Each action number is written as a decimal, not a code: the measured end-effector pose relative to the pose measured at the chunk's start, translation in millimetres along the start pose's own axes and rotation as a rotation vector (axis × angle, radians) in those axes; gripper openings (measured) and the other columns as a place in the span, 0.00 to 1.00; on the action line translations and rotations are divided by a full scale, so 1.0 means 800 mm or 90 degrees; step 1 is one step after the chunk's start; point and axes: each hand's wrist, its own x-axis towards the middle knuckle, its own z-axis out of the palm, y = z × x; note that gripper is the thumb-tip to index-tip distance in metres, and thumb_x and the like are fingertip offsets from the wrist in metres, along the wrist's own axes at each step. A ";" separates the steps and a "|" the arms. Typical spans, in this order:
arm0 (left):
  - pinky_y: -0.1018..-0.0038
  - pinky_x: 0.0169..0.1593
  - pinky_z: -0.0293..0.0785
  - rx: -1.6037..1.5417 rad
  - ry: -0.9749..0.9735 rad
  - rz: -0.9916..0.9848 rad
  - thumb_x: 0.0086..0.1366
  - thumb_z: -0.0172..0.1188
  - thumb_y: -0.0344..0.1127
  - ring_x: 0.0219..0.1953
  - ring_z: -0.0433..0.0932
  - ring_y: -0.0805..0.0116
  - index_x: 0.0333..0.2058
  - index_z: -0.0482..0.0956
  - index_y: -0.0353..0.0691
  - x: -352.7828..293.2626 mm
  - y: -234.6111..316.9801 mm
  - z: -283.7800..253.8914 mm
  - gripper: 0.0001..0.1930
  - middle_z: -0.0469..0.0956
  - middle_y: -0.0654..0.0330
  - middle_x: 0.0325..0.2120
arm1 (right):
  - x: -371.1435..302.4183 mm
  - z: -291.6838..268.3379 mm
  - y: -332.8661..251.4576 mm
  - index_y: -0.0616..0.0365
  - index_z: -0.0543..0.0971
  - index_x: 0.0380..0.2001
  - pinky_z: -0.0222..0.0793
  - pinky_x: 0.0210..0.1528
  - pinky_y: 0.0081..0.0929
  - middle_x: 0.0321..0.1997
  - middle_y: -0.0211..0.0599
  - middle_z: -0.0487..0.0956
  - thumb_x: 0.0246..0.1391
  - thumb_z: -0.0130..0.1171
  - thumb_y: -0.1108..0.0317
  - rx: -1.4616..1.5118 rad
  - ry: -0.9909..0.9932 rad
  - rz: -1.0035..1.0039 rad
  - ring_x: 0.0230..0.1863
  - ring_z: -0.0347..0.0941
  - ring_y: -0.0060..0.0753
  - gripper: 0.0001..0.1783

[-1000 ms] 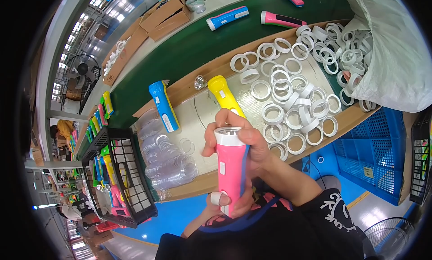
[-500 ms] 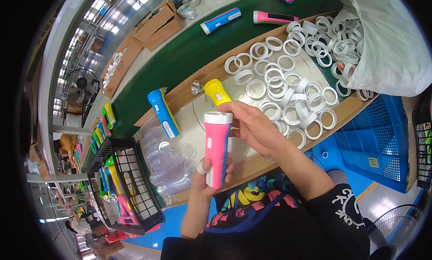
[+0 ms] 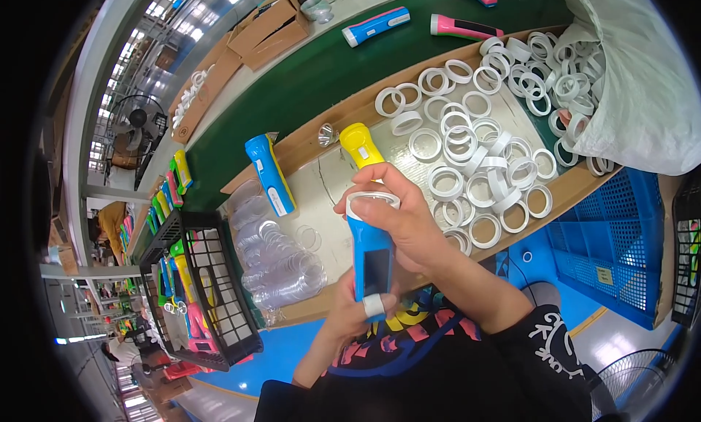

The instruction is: Assembling portable flashlights by attaching heads and plastic rings to the main bodies.

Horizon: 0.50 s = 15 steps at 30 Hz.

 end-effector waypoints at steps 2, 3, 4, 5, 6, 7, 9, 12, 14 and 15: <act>0.78 0.26 0.69 -0.097 -0.063 0.013 0.52 0.64 0.28 0.23 0.72 0.73 0.50 0.63 0.37 -0.004 -0.019 0.001 0.27 0.71 0.59 0.27 | -0.001 -0.001 0.002 0.53 0.64 0.42 0.65 0.49 0.32 0.37 0.45 0.74 0.49 0.59 0.55 0.022 -0.061 -0.043 0.41 0.71 0.38 0.23; 0.78 0.24 0.67 -0.241 -0.174 -0.004 0.52 0.64 0.30 0.23 0.71 0.72 0.51 0.62 0.37 -0.005 -0.025 0.006 0.29 0.70 0.59 0.26 | -0.001 -0.001 0.003 0.50 0.65 0.37 0.65 0.47 0.32 0.35 0.43 0.72 0.48 0.59 0.49 0.134 -0.125 -0.001 0.42 0.71 0.42 0.22; 0.78 0.23 0.66 -0.385 -0.286 -0.021 0.52 0.65 0.32 0.22 0.71 0.71 0.53 0.61 0.36 -0.007 -0.027 0.012 0.30 0.69 0.58 0.25 | -0.001 -0.003 0.007 0.50 0.65 0.37 0.65 0.47 0.32 0.35 0.43 0.72 0.48 0.59 0.49 0.133 -0.126 0.002 0.42 0.71 0.42 0.22; 0.79 0.20 0.63 -0.370 -0.309 -0.010 0.52 0.64 0.36 0.20 0.68 0.71 0.54 0.58 0.36 -0.009 -0.030 0.015 0.33 0.67 0.56 0.24 | 0.000 -0.009 0.013 0.50 0.65 0.34 0.64 0.48 0.34 0.35 0.44 0.73 0.48 0.59 0.50 0.213 -0.200 -0.022 0.42 0.71 0.43 0.20; 0.79 0.20 0.62 -0.403 -0.327 -0.010 0.53 0.64 0.37 0.19 0.68 0.72 0.55 0.57 0.36 -0.009 -0.033 0.017 0.34 0.67 0.56 0.24 | 0.000 -0.013 0.019 0.51 0.65 0.31 0.63 0.49 0.37 0.35 0.45 0.73 0.47 0.59 0.52 0.294 -0.274 -0.046 0.42 0.71 0.44 0.19; 0.79 0.19 0.62 -0.436 -0.346 -0.011 0.53 0.64 0.39 0.18 0.67 0.72 0.55 0.57 0.35 -0.009 -0.034 0.018 0.34 0.66 0.56 0.24 | 0.003 -0.016 0.023 0.50 0.64 0.28 0.66 0.50 0.37 0.36 0.46 0.71 0.48 0.59 0.53 0.329 -0.274 -0.050 0.45 0.71 0.47 0.18; 0.79 0.18 0.61 -0.430 -0.349 -0.011 0.54 0.63 0.40 0.17 0.66 0.72 0.55 0.56 0.35 -0.008 -0.028 0.021 0.35 0.65 0.56 0.23 | 0.003 -0.024 0.029 0.50 0.65 0.28 0.67 0.50 0.37 0.37 0.47 0.71 0.49 0.59 0.53 0.362 -0.287 -0.062 0.47 0.71 0.49 0.17; 0.79 0.18 0.61 -0.424 -0.357 -0.017 0.54 0.63 0.40 0.17 0.66 0.72 0.55 0.56 0.35 -0.009 -0.028 0.022 0.35 0.66 0.56 0.24 | 0.002 -0.025 0.030 0.50 0.66 0.28 0.70 0.51 0.37 0.39 0.49 0.70 0.49 0.60 0.55 0.421 -0.333 -0.076 0.52 0.69 0.52 0.16; 0.79 0.18 0.61 -0.447 -0.414 -0.021 0.54 0.63 0.40 0.17 0.66 0.72 0.55 0.55 0.35 -0.009 -0.029 0.022 0.35 0.66 0.56 0.24 | 0.002 -0.023 0.034 0.50 0.66 0.28 0.70 0.51 0.37 0.39 0.50 0.70 0.50 0.60 0.55 0.444 -0.365 -0.081 0.54 0.68 0.54 0.15; 0.79 0.18 0.61 -0.446 -0.415 -0.022 0.54 0.63 0.40 0.17 0.66 0.72 0.55 0.55 0.35 -0.010 -0.028 0.021 0.35 0.66 0.56 0.24 | 0.001 -0.020 0.040 0.50 0.66 0.28 0.70 0.52 0.38 0.39 0.50 0.71 0.50 0.60 0.56 0.513 -0.371 -0.078 0.54 0.68 0.54 0.15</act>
